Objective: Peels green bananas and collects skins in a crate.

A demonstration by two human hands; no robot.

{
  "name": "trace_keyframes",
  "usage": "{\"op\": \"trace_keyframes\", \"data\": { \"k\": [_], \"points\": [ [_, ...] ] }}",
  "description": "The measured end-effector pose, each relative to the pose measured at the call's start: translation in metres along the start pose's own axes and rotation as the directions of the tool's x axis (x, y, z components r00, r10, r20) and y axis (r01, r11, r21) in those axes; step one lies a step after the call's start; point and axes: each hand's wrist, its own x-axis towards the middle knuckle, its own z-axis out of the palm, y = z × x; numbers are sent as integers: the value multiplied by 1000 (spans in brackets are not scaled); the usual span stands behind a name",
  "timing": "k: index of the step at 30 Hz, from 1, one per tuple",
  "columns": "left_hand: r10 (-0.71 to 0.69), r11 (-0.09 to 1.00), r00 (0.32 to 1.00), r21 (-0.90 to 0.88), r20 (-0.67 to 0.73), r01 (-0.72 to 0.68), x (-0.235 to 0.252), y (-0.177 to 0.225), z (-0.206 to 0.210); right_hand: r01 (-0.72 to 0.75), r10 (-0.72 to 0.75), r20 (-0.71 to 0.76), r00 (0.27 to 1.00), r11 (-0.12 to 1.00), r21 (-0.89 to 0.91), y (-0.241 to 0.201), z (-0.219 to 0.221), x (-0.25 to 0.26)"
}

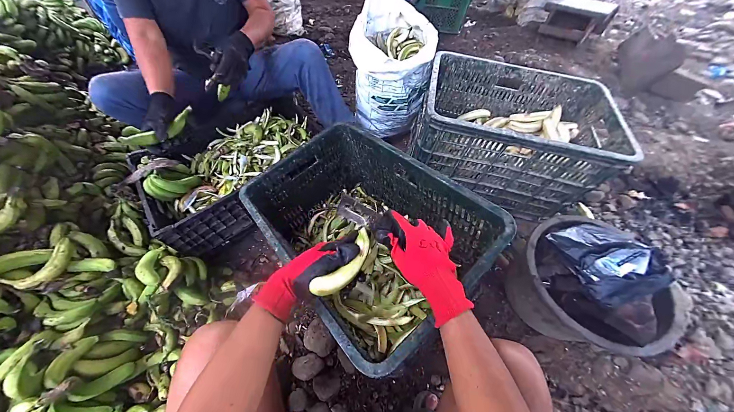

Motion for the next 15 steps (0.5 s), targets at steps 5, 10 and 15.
{"op": "trace_keyframes", "data": {
  "k": [5, 10, 15],
  "points": [
    [216, 944, 859, -126, -464, -305, 19, -9, -3, -144, 123, 131, 984, 976, 163, -24, 11, -22],
    [209, 973, 241, 178, -948, -145, 26, 5, 11, -43, -3, 232, 973, 980, 193, -43, 39, -41],
    [218, 973, 335, 180, -917, -141, 17, 9, 10, -83, 55, 226, 973, 990, 118, -48, 31, -40]
  ]
}}
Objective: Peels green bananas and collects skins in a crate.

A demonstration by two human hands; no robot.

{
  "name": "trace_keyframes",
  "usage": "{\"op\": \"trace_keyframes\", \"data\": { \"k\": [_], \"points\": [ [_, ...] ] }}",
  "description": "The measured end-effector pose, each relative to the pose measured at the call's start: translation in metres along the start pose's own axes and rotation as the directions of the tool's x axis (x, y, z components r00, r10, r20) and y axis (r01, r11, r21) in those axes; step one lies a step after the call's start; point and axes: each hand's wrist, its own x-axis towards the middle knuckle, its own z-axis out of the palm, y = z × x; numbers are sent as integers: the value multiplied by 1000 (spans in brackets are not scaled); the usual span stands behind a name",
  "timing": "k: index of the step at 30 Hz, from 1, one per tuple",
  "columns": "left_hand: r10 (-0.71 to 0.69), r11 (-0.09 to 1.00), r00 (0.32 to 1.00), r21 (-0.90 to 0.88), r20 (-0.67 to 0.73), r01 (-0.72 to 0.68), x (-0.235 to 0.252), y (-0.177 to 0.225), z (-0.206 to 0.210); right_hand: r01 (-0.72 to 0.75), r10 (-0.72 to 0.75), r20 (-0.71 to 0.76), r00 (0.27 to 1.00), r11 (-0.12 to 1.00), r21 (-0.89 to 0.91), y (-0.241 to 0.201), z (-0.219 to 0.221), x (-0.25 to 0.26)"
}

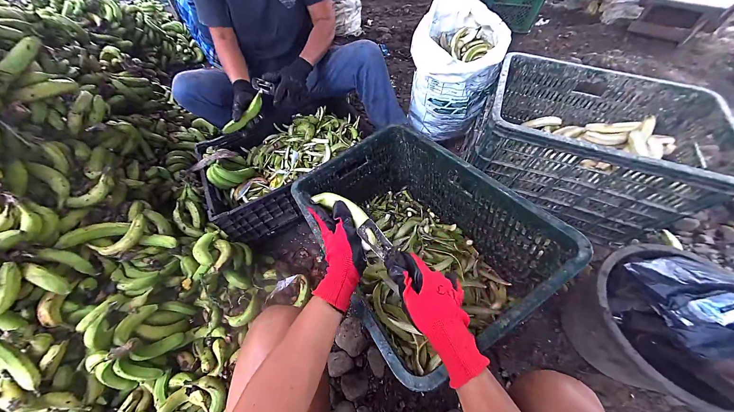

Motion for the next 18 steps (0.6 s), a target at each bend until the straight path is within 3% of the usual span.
{"op": "trace_keyframes", "data": {
  "k": [1, 2, 4, 6, 7, 11, 18],
  "points": [
    [31, 996, 983, -83, 179, -16, 0, -6, -4, -23, 23, -17, 1000, 1000, -20, 2, -6, 4],
    [61, 991, 911, -131, 408, -8, 2, -13, -10, -39, 37, -46, 998, 999, -34, 7, -12, 8],
    [36, 986, 639, -131, 768, 102, 13, -17, -19, -50, 43, -104, 994, 997, -66, 20, -21, 17],
    [-34, 985, 418, -39, 908, 166, 18, -12, -24, -22, 10, -128, 992, 996, -88, 33, -28, 24],
    [-64, 990, 358, 13, 932, 143, 17, -8, -26, 4, -15, -124, 992, 996, -89, 37, -30, 25],
    [-114, 994, 303, 108, 946, 35, 15, 5, -32, 105, -113, -70, 991, 988, -111, 43, -40, 25],
    [-243, 965, 149, 255, 958, -64, 22, 22, -45, 197, -200, 0, 980, 969, -148, 44, -39, 29]
  ]
}}
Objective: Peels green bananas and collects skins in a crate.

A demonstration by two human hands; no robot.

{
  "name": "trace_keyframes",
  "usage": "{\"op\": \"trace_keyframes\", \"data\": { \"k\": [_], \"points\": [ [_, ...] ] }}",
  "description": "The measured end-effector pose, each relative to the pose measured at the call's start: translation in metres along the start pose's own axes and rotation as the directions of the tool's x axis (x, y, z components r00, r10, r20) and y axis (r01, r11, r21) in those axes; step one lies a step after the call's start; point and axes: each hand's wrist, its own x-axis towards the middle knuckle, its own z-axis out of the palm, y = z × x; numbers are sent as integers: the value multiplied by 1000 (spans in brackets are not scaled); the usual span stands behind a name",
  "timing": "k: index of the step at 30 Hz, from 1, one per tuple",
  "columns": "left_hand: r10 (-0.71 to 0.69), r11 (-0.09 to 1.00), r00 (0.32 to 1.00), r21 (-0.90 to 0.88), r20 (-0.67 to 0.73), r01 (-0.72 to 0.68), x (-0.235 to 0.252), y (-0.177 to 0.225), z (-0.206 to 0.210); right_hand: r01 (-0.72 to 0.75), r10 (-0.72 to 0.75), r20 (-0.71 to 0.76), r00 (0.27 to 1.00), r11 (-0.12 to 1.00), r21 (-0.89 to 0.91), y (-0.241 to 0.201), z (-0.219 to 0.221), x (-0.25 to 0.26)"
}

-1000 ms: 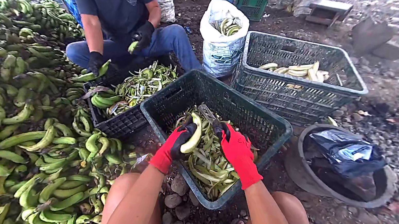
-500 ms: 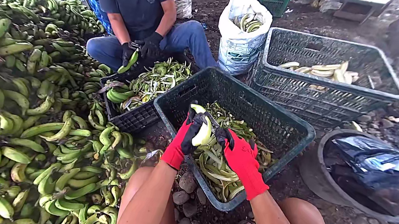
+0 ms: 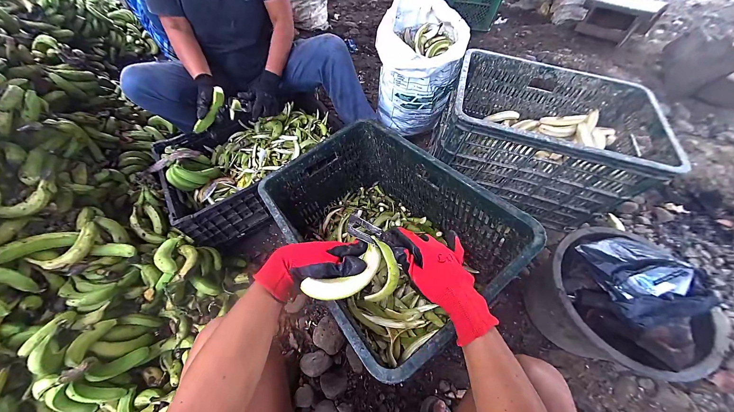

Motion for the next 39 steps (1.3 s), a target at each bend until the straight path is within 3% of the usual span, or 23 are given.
{"op": "trace_keyframes", "data": {
  "k": [2, 4, 7, 9, 10, 11, 13, 14, 16, 17, 20, 22, 24, 25, 27, 29, 33, 35, 39],
  "points": [
    [-8, 999, 997, 48, 79, 4, -2, -3, -6, -24, 24, -2, 1000, 1000, -5, 2, 2, 2],
    [93, 996, 992, -19, 85, -91, -2, -9, -8, -116, 118, -47, 992, 993, 34, 4, 0, 2],
    [235, 936, 947, -211, -219, -281, 11, -19, 2, -253, 272, -136, 953, 957, 142, -3, -1, -1],
    [196, 892, 838, -262, -509, -368, 30, -18, 12, -257, 279, -143, 950, 954, 154, -16, 6, -7],
    [150, 870, 738, -266, -658, -414, 40, -15, 17, -233, 252, -131, 959, 962, 144, -25, 12, -11],
    [89, 867, 598, -233, -797, -440, 47, -10, 22, -209, 225, -111, 968, 968, 135, -34, 18, -16],
    [-104, 945, 312, -192, -944, -265, 52, 1, 26, -185, 194, -80, 978, 977, 104, -47, 30, -23],
    [-135, 984, 236, -159, -962, -86, 49, 2, 26, -175, 181, -81, 980, 981, 83, -51, 34, -27],
    [-138, 965, 207, -85, -969, 247, 43, 1, 26, -147, 149, -119, 982, 989, 28, -56, 41, -33],
    [-146, 947, 204, -77, -968, 311, 41, 2, 27, -124, 123, -141, 982, 992, 5, -56, 42, -36],
    [-217, 972, 160, -199, -963, 123, 40, 2, 27, -46, 36, -235, 971, 998, -41, -51, 46, -39],
    [-210, 977, 175, -210, -962, 16, 39, 5, 28, -63, 53, -213, 976, 997, -40, -51, 43, -39],
    [-114, 981, 265, -150, -957, -120, 36, 4, 31, -107, 102, -164, 981, 994, -21, -54, 34, -35],
    [-65, 950, 332, -161, -941, -269, 37, 2, 33, -125, 123, -149, 981, 992, -6, -54, 29, -33],
    [40, 755, 536, -326, -843, -569, 44, -4, 32, -154, 156, -137, 978, 988, 20, -51, 18, -28],
    [151, 711, 668, -390, -728, -585, 45, -5, 29, -186, 188, -133, 973, 982, 32, -46, 8, -24],
    [174, 878, 809, -283, -562, -386, 37, 7, 44, -225, 240, -135, 961, 968, 114, -20, -6, -13],
    [127, 859, 812, -346, -569, -377, 41, 9, 46, -187, 201, -120, 972, 975, 117, -10, -6, -12],
    [38, 953, 608, -155, -793, -262, 44, 7, 37, -95, 105, -126, 986, 992, 85, -10, 12, -24]
  ]
}}
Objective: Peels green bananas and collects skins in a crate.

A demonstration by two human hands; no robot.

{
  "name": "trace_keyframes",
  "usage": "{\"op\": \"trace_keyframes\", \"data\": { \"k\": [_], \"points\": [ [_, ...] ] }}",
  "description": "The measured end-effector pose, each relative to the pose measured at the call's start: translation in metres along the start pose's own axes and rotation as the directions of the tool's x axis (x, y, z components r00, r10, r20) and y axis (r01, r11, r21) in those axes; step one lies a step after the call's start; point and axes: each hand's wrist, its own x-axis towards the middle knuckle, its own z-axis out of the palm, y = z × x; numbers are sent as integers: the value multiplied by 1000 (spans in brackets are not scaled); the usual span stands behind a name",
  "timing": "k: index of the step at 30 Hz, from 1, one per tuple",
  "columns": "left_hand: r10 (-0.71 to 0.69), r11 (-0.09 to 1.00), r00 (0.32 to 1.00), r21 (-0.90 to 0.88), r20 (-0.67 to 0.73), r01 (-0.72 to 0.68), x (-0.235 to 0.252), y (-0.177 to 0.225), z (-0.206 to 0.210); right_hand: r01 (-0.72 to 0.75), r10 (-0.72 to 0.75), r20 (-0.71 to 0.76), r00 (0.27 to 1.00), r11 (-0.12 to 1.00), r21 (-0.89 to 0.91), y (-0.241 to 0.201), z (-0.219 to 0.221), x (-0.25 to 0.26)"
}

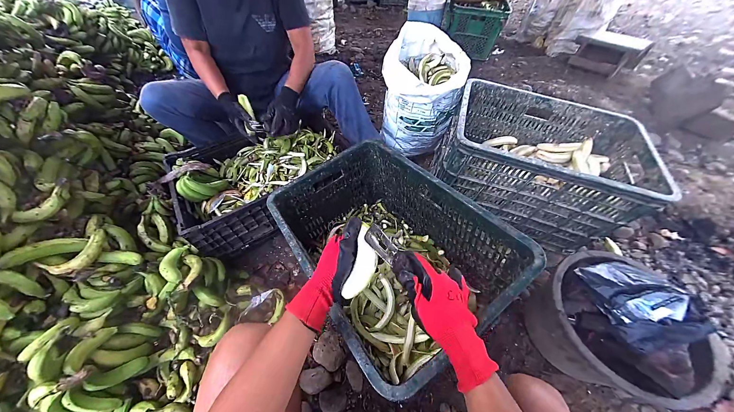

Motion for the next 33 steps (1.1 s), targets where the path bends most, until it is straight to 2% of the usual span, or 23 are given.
{"op": "trace_keyframes", "data": {
  "k": [2, 3, 5, 7, 9, 11, 15, 18, 20, 22, 24, 25, 26, 28, 29, 30, 32, 33],
  "points": [
    [31, 994, 999, 104, -39, -27, 1, 5, -4, 32, -32, -1, 999, 999, -36, -2, 4, -6],
    [53, 992, 999, 116, 12, -54, 0, 5, -7, 23, -23, 5, 1000, 999, -44, -4, 1, -6],
    [79, 994, 972, 61, 220, -95, 1, 1, -16, -2, 2, 5, 1000, 999, -37, -4, -8, -3],
    [47, 996, 920, -92, 389, -12, -1, 0, -18, 8, -8, 9, 1000, 1000, -29, -1, -16, 0],
    [35, 982, 865, -176, 500, 62, 1, 1, -23, 17, -16, 22, 1000, 1000, -24, 0, -18, -1],
    [26, 985, 823, -153, 567, 75, 1, 1, -27, 14, -14, 21, 1000, 1000, 1, 1, -17, -1],
    [39, 998, 732, -57, 680, 1, -10, 4, -22, 57, -60, 33, 998, 995, 84, 10, -13, 9],
    [17, 998, 695, 26, 718, -52, -8, 8, -27, 109, -116, 46, 992, 985, 137, 18, -9, 13],
    [-7, 998, 719, 50, 695, -39, -5, 7, -30, 30, -33, 19, 999, 988, 154, 16, -8, 11],
    [-3, 999, 798, -28, 603, 25, -3, 2, -29, -77, 82, -15, 997, 974, 213, 17, -9, 11],
    [-42, 978, 930, -178, 365, 114, 0, 0, -20, -84, 105, -63, 992, 957, 276, 19, -7, 11],
    [-73, 951, 970, -275, 233, 138, 3, 1, -15, -50, 72, -77, 994, 965, 258, 17, -6, 10],
    [-96, 912, 988, -387, 118, 134, 6, 0, -11, -10, 26, -75, 997, 979, 205, 14, -2, 9],
    [-68, 831, 998, -554, 2, 58, 10, -2, -11, 63, -62, -25, 998, 996, 65, 3, 6, 2],
    [-22, 800, 1000, -599, -1, 17, 9, -4, -14, 90, -90, 18, 996, 996, -6, -3, 10, 0],
    [-38, 752, 999, -659, -1, 28, 11, -5, -14, 110, -107, 49, 993, 992, -64, -9, 14, -1],
    [-152, 641, 988, -757, 37, 127, 13, -4, -15, 150, -142, 71, 987, 982, -118, -14, 21, -4],
    [-182, 601, 982, -785, 49, 150, 14, -6, -17, 178, -175, 34, 984, 975, -130, -14, 23, -6]
  ]
}}
